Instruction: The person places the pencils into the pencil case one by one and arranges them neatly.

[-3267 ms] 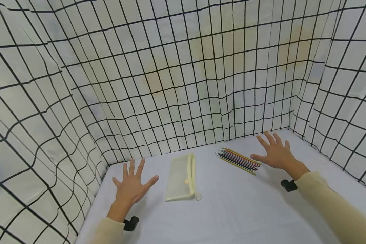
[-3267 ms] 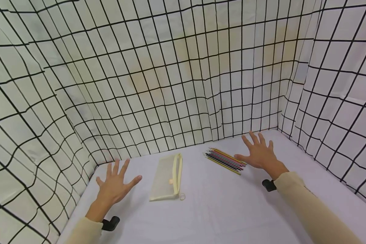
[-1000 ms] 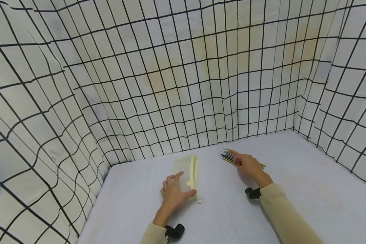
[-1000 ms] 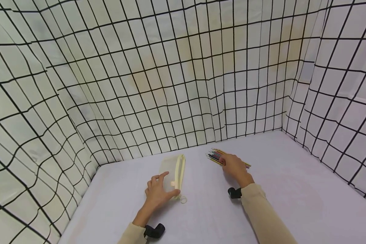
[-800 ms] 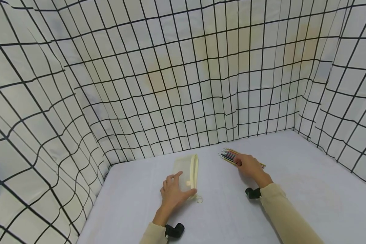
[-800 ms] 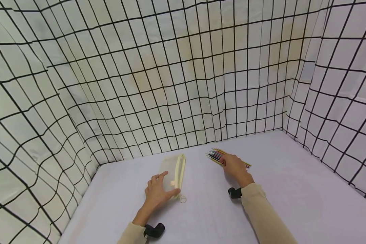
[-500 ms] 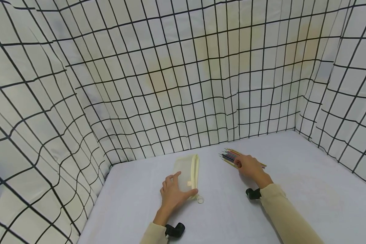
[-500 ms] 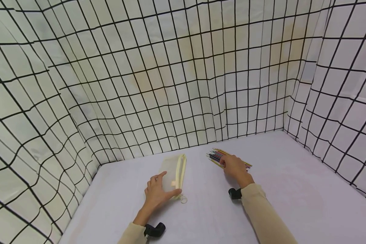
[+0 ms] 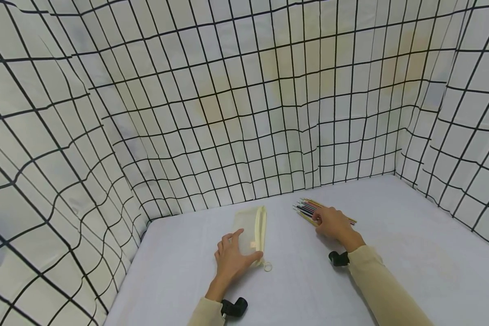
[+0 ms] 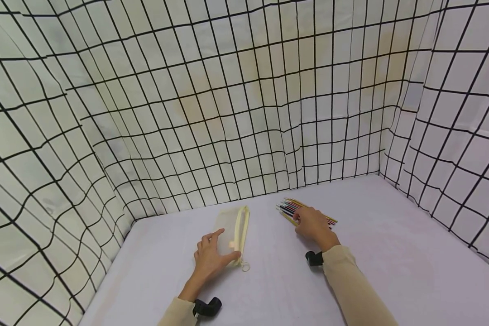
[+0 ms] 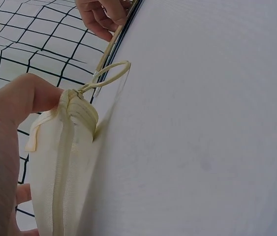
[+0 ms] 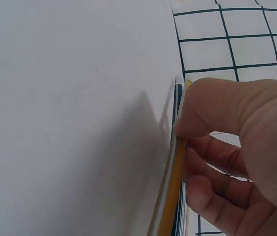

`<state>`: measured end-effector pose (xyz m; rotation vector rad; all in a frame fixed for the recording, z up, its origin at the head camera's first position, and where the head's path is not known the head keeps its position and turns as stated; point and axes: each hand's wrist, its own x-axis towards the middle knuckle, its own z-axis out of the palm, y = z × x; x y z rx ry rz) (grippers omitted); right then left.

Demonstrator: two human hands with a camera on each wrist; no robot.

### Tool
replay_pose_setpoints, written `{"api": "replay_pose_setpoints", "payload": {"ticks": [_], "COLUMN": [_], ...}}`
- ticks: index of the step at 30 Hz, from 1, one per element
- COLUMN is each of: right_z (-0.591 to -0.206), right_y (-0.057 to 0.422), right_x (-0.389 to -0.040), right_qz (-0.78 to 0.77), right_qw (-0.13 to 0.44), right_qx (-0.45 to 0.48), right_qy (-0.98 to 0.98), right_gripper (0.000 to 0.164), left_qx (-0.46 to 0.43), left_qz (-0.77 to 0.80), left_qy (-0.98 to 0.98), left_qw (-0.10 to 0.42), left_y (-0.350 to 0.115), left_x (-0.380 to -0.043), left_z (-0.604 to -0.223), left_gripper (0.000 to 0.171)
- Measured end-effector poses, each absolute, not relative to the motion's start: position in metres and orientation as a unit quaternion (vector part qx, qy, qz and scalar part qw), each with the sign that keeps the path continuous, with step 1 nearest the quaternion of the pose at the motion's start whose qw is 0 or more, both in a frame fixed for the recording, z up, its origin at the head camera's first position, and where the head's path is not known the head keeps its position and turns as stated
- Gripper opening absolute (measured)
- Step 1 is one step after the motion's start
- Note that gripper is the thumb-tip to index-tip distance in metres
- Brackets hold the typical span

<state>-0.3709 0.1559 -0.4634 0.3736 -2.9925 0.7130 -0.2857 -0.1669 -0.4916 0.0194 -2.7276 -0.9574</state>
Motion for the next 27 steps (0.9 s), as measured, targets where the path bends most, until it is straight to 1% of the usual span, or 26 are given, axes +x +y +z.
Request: {"api": "replay_pose_setpoints", "payload": {"ticks": [8, 15, 23, 27], "right_z": [-0.465, -0.466, -0.470, -0.473], "right_y": [0.153, 0.147, 0.135, 0.130], "right_x": [-0.375, -0.373, -0.370, -0.371], "right_qz": [0.321, 0.402, 0.488, 0.521], "right_qw": [-0.002, -0.021, -0.055, -0.078], "right_qx": [0.132, 0.137, 0.120, 0.092], "right_qy": [-0.938, -0.905, -0.863, -0.845], "right_gripper": [0.034, 0.037, 0.041, 0.042], "left_qx": [0.010, 0.006, 0.005, 0.005], "left_qz": [-0.340, -0.348, -0.348, -0.352], "left_qy": [-0.931, -0.929, -0.930, -0.928], "left_qw": [0.131, 0.123, 0.120, 0.120], "left_y": [-0.168, -0.170, -0.171, -0.170], "left_x": [-0.288, -0.287, -0.288, -0.287], "left_z": [-0.494, -0.493, -0.495, -0.495], "left_gripper": [0.088, 0.086, 0.084, 0.083]}}
